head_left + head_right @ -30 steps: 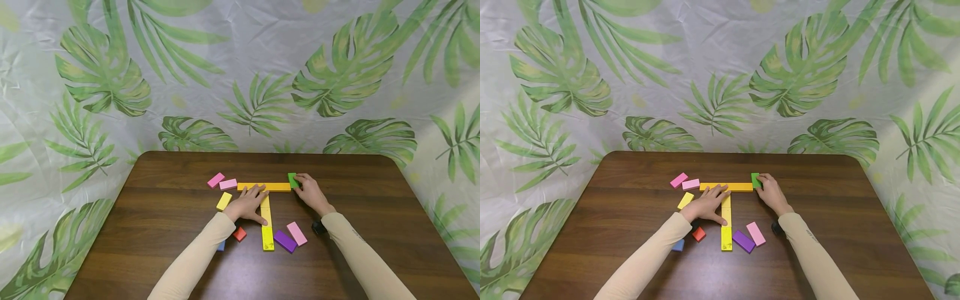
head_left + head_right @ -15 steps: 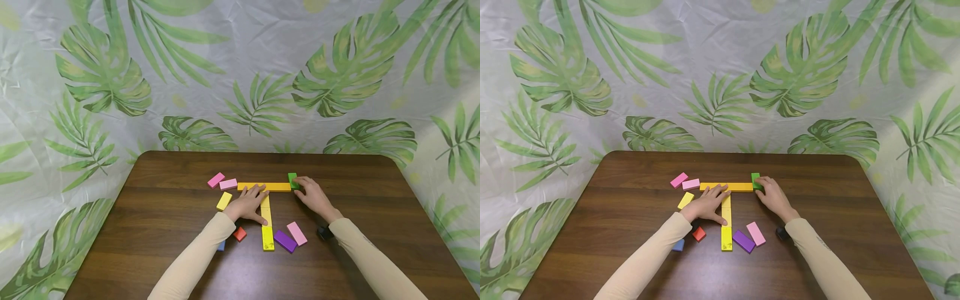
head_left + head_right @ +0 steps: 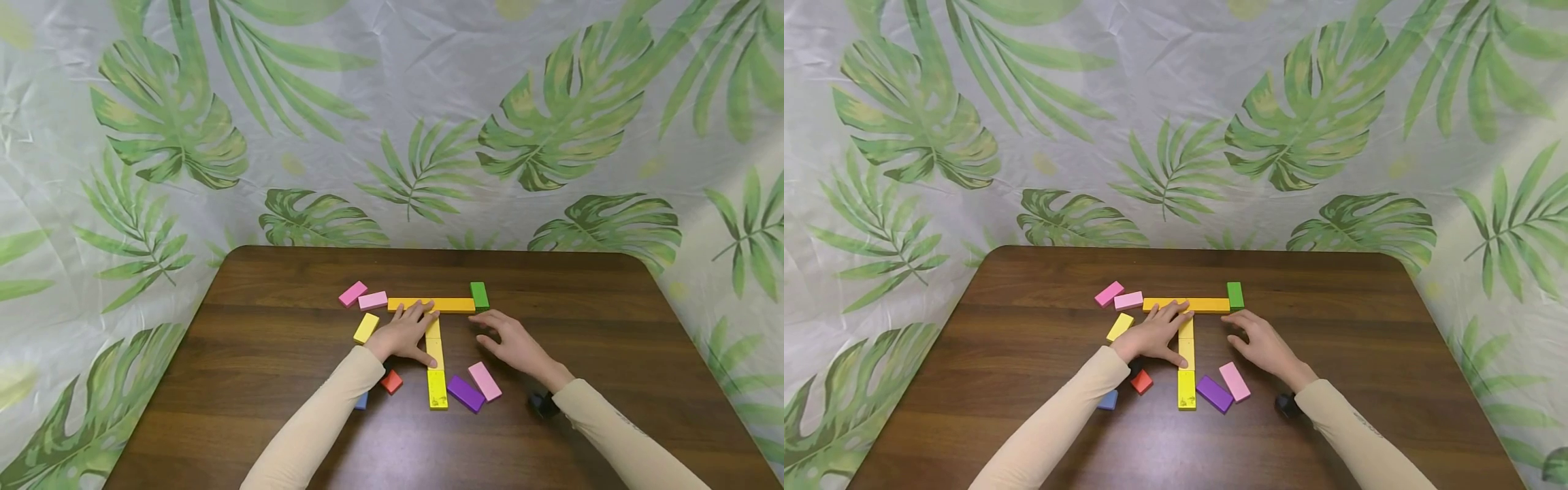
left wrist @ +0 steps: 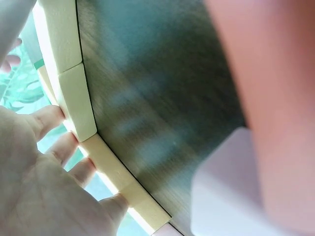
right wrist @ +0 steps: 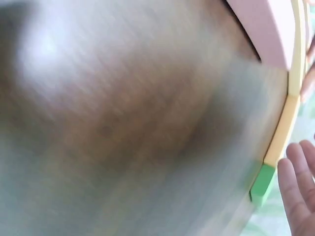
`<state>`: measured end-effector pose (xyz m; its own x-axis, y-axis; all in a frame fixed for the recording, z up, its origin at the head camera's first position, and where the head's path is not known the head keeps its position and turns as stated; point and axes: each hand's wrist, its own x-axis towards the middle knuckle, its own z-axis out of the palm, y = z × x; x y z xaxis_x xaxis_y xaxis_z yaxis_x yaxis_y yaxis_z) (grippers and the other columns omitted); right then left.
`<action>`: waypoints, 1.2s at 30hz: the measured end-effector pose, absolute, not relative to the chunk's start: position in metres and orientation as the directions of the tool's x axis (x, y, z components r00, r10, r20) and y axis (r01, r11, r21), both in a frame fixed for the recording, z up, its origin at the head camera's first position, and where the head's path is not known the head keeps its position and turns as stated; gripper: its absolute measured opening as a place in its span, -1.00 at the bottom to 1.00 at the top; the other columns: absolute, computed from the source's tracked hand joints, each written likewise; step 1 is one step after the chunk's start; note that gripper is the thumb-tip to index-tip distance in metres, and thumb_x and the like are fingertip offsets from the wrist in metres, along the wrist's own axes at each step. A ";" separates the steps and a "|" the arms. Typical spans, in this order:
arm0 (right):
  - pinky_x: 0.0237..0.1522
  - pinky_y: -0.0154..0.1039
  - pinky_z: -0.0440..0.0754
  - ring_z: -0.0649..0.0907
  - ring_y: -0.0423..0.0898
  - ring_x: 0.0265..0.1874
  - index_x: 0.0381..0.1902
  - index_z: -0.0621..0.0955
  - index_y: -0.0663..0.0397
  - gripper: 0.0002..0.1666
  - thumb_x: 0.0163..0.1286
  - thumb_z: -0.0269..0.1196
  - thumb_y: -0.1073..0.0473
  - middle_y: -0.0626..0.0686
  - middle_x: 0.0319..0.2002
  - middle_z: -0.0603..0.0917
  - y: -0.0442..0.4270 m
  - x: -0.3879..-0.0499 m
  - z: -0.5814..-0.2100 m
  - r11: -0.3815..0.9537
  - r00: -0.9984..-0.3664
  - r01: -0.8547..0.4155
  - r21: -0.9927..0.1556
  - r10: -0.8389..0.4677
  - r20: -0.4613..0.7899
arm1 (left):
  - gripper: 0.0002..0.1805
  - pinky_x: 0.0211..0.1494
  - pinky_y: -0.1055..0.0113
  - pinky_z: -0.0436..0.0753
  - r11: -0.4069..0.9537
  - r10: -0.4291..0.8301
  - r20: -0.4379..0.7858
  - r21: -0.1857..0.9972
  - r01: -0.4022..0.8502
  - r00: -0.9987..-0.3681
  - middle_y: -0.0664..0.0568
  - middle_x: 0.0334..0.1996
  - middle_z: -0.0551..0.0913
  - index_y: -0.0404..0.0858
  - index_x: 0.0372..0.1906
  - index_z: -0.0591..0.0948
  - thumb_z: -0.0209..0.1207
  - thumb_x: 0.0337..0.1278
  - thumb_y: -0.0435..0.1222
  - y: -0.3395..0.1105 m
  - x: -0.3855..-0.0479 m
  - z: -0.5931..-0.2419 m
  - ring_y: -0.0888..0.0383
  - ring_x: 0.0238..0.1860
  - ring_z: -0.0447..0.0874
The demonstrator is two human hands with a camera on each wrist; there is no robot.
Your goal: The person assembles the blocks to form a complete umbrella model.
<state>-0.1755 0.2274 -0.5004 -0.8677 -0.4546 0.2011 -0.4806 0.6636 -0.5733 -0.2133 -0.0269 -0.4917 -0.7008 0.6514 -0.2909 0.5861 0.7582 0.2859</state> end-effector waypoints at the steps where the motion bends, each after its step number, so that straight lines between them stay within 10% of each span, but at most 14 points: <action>1: -0.10 0.00 0.61 0.63 0.08 -0.10 0.13 0.56 0.26 -0.54 0.25 0.31 0.34 0.15 0.00 0.59 0.226 -0.172 -0.500 0.661 -0.863 -0.485 -0.572 -0.468 0.190 | 0.14 0.45 -0.01 -0.21 0.758 0.651 -0.292 0.287 0.585 -0.701 0.01 0.52 -0.16 -0.11 0.53 0.01 0.28 -0.08 0.25 -0.027 -0.213 -0.491 0.02 0.50 -0.29; 15: 0.02 0.05 0.51 0.47 0.01 0.10 0.20 0.55 0.03 -0.34 0.21 0.35 -0.15 0.01 0.11 0.51 0.215 -0.139 -0.504 0.679 -0.804 -0.526 -0.512 -0.594 0.038 | 0.13 0.45 -0.01 -0.20 0.760 0.649 -0.293 0.286 0.584 -0.702 0.01 0.52 -0.15 -0.12 0.53 0.01 0.27 -0.08 0.25 -0.027 -0.213 -0.491 0.02 0.50 -0.29; 36: 0.02 0.00 0.52 0.46 -0.01 0.06 0.22 0.53 0.08 -0.35 0.23 0.36 -0.06 0.05 0.11 0.51 0.226 -0.147 -0.509 0.711 -0.824 -0.520 -0.473 -0.564 0.058 | 0.14 0.45 -0.03 -0.20 0.754 0.656 -0.279 0.287 0.591 -0.701 0.01 0.52 -0.15 -0.12 0.52 0.02 0.28 -0.09 0.25 -0.027 -0.215 -0.495 0.00 0.50 -0.28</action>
